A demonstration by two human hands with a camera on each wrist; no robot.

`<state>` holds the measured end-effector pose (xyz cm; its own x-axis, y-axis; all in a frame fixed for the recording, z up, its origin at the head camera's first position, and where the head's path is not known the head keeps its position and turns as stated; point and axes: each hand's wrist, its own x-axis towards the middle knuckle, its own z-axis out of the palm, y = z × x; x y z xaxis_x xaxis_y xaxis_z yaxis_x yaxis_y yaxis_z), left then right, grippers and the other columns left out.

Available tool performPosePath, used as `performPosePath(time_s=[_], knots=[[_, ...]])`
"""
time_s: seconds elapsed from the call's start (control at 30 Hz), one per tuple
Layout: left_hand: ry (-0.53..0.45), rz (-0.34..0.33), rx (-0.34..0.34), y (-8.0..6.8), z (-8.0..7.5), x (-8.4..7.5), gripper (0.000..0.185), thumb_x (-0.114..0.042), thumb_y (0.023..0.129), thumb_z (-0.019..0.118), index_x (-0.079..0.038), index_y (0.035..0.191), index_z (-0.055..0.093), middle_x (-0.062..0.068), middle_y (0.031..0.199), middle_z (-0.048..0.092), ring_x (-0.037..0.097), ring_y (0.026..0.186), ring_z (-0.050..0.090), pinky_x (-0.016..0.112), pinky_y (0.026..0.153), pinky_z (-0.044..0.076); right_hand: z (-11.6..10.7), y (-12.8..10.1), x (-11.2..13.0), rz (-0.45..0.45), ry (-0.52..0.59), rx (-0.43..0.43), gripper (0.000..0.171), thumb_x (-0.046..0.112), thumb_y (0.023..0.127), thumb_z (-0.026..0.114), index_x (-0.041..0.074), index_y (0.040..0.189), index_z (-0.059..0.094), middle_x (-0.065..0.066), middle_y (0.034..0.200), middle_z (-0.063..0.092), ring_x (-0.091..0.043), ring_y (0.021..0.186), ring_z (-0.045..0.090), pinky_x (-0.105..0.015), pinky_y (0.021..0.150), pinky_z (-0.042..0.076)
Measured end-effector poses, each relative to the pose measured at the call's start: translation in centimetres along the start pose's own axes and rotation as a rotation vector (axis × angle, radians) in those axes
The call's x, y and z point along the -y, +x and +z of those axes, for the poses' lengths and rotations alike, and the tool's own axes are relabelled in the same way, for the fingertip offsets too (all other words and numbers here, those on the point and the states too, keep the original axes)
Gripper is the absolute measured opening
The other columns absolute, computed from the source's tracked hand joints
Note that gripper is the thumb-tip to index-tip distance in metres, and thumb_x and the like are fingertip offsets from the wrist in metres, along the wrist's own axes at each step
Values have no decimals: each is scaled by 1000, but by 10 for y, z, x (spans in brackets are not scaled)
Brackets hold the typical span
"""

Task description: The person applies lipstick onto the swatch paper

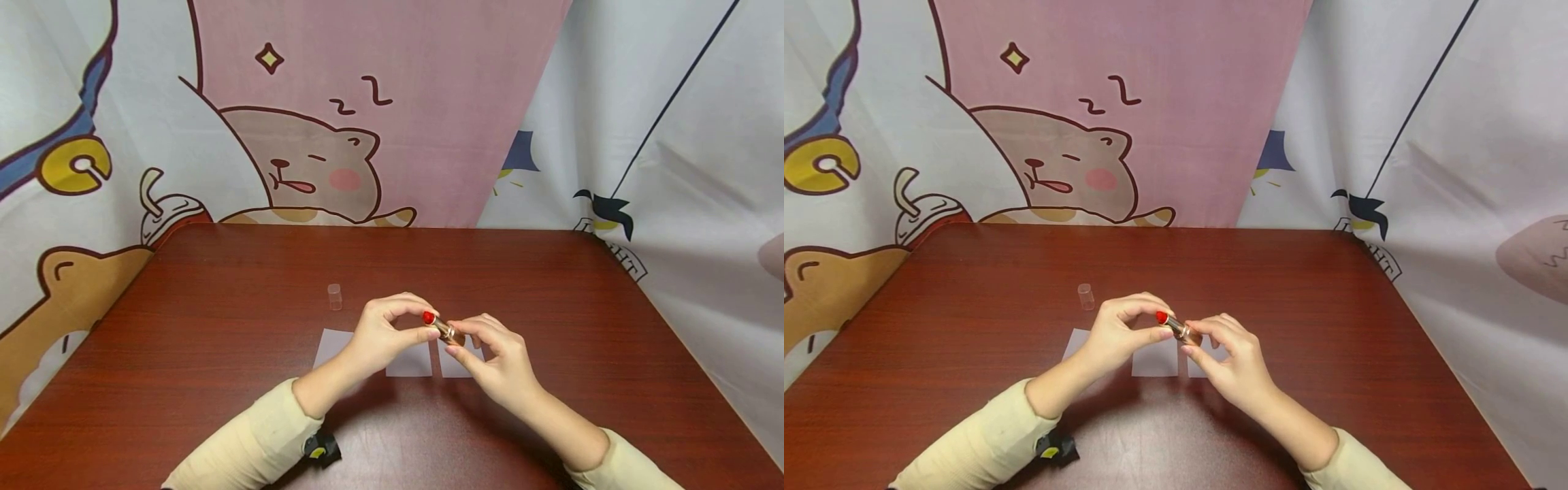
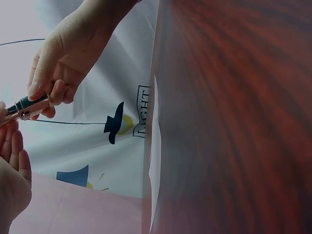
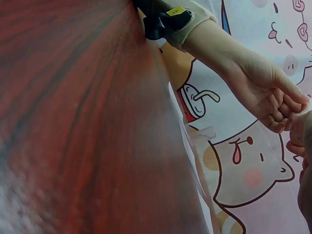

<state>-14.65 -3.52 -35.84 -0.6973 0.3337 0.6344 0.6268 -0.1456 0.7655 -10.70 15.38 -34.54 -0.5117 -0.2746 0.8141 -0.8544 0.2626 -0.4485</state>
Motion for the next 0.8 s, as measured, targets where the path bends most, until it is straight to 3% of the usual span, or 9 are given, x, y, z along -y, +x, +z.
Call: performPosePath(time_s=[0.37, 0.8], knots=[[18, 6, 1, 0, 0, -4, 18, 8, 73, 79, 6, 89, 71, 15, 89, 69, 21, 87, 65, 36, 83, 51, 0, -1, -1, -25, -6, 0, 31, 25, 92, 67, -6, 93, 69, -6, 77, 65, -8, 64, 46, -22, 53, 36], [-34, -9, -16, 1, 0, -2, 18, 6, 73, 79, 5, 89, 72, 14, 89, 68, 22, 88, 64, 37, 83, 51, 0, 0, -3, -24, 36, 5, 30, 23, 92, 66, -7, 96, 69, -5, 78, 64, -9, 68, 49, -25, 55, 37]])
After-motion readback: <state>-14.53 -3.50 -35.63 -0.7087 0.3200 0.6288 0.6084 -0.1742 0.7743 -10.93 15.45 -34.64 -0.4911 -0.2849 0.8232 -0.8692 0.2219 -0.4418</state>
